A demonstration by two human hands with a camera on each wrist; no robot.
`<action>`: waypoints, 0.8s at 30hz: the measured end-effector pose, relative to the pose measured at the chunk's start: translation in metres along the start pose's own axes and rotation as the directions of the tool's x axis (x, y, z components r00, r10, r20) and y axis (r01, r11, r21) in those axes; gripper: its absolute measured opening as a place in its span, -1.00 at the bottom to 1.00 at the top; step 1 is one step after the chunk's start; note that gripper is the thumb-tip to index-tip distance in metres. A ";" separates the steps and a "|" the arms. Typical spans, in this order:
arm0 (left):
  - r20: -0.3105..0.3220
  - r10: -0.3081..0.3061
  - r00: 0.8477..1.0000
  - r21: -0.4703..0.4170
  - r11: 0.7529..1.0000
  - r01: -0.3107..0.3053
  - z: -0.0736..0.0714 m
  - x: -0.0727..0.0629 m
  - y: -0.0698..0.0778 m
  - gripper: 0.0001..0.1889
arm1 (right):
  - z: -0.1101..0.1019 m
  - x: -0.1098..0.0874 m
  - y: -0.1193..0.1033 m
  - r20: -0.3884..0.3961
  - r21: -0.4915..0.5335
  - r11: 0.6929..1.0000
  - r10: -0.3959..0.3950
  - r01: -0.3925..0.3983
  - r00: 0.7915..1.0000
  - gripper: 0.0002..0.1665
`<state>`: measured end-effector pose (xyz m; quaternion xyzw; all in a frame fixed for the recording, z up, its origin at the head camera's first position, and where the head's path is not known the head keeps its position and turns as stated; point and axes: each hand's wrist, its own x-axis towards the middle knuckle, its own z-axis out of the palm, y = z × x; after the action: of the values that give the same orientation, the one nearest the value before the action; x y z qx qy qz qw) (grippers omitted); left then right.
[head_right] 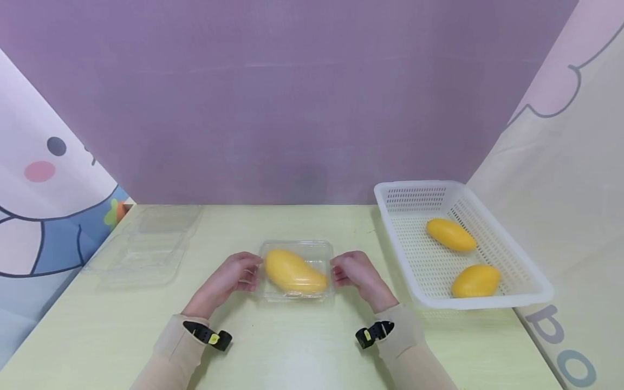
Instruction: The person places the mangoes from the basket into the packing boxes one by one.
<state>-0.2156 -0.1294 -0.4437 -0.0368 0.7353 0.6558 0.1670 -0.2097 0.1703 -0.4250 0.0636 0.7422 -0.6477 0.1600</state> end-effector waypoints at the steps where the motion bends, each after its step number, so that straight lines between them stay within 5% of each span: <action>1: -0.001 0.000 1.000 0.005 1.000 0.000 0.000 0.000 0.000 -0.71 | 0.000 0.000 0.000 0.003 -0.002 1.000 0.002 -0.002 1.000 -0.64; 24: -0.039 0.051 0.998 0.061 0.997 -0.049 0.004 -0.001 -0.001 -0.75 | -0.005 -0.004 0.003 0.088 0.003 0.999 -0.042 0.042 0.995 -0.64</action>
<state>-0.2132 -0.1260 -0.4446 -0.0265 0.7585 0.6366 0.1368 -0.2063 0.1765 -0.4260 0.0196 0.7353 -0.6534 0.1788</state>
